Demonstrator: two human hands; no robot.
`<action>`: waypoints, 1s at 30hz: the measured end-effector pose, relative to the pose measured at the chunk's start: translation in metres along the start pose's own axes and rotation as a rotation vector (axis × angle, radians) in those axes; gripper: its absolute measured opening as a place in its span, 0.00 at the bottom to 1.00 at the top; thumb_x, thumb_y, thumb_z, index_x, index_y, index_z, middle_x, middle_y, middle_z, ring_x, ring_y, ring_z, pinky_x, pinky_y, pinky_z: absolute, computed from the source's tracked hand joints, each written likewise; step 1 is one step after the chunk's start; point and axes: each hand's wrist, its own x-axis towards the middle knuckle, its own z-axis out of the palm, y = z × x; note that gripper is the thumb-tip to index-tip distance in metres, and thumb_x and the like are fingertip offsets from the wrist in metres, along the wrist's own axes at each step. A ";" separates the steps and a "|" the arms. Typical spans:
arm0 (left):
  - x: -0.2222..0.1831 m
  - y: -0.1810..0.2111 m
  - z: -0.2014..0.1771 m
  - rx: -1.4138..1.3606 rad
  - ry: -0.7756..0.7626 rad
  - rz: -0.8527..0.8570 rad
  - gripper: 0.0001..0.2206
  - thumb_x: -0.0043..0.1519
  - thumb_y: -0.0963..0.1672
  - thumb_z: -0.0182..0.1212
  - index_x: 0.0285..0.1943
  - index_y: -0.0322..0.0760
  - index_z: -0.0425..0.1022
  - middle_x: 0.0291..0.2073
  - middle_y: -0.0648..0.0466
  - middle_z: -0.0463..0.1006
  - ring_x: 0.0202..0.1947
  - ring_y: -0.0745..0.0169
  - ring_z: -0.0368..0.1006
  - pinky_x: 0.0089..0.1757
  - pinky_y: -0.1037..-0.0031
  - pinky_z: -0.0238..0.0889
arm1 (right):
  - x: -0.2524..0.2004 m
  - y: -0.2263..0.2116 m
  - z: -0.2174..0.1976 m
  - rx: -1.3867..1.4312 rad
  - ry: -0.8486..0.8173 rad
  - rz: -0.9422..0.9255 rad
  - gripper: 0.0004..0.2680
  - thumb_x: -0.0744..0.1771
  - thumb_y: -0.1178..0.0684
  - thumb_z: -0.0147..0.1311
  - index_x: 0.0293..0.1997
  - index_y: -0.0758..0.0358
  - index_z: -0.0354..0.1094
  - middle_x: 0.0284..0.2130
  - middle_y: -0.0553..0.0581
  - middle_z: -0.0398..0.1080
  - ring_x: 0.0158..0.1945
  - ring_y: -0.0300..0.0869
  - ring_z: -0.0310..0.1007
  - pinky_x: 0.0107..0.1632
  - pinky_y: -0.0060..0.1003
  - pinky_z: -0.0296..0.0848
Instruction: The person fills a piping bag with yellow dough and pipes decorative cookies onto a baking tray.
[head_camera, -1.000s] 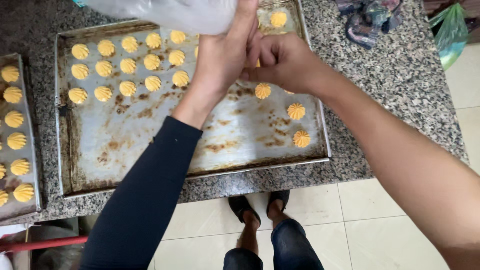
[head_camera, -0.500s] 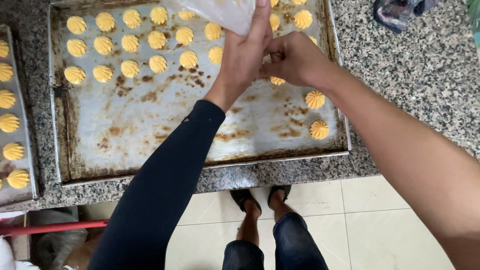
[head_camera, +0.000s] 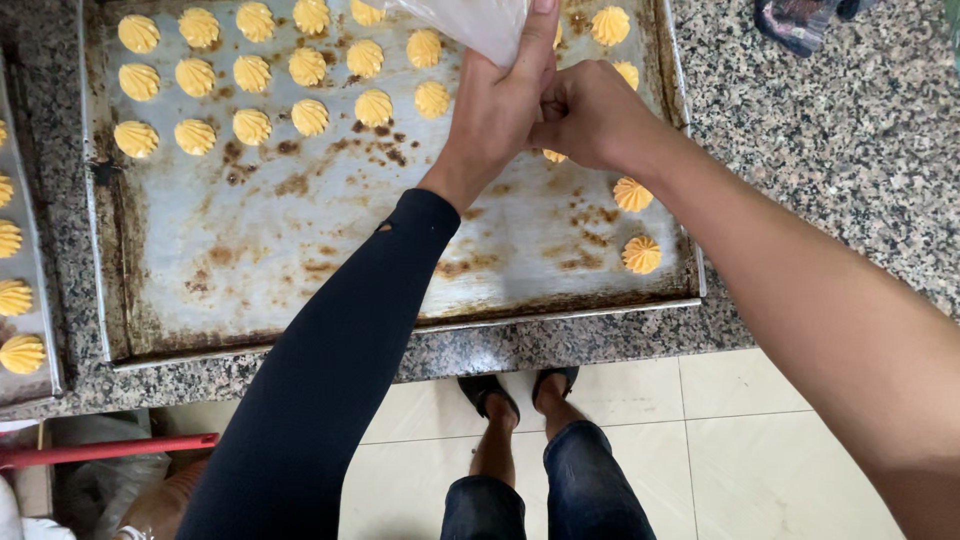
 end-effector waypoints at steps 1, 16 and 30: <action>0.000 0.000 0.000 -0.016 0.000 -0.016 0.21 0.71 0.53 0.54 0.32 0.34 0.69 0.23 0.62 0.66 0.25 0.74 0.60 0.29 0.74 0.58 | 0.000 0.000 0.000 -0.017 0.002 0.001 0.14 0.62 0.53 0.70 0.21 0.65 0.64 0.14 0.53 0.64 0.19 0.39 0.58 0.27 0.40 0.62; 0.002 0.005 -0.001 0.007 -0.029 0.028 0.23 0.72 0.54 0.52 0.31 0.34 0.67 0.23 0.61 0.65 0.26 0.73 0.60 0.30 0.73 0.58 | 0.000 -0.009 -0.005 -0.017 0.014 0.047 0.14 0.62 0.54 0.70 0.20 0.67 0.65 0.16 0.54 0.67 0.21 0.38 0.64 0.29 0.40 0.66; 0.000 0.004 0.001 -0.003 0.007 0.023 0.21 0.72 0.52 0.53 0.32 0.33 0.68 0.23 0.61 0.68 0.26 0.73 0.62 0.30 0.74 0.60 | 0.004 -0.004 -0.002 -0.019 0.048 -0.048 0.12 0.62 0.55 0.70 0.22 0.69 0.68 0.17 0.55 0.68 0.22 0.39 0.65 0.30 0.39 0.68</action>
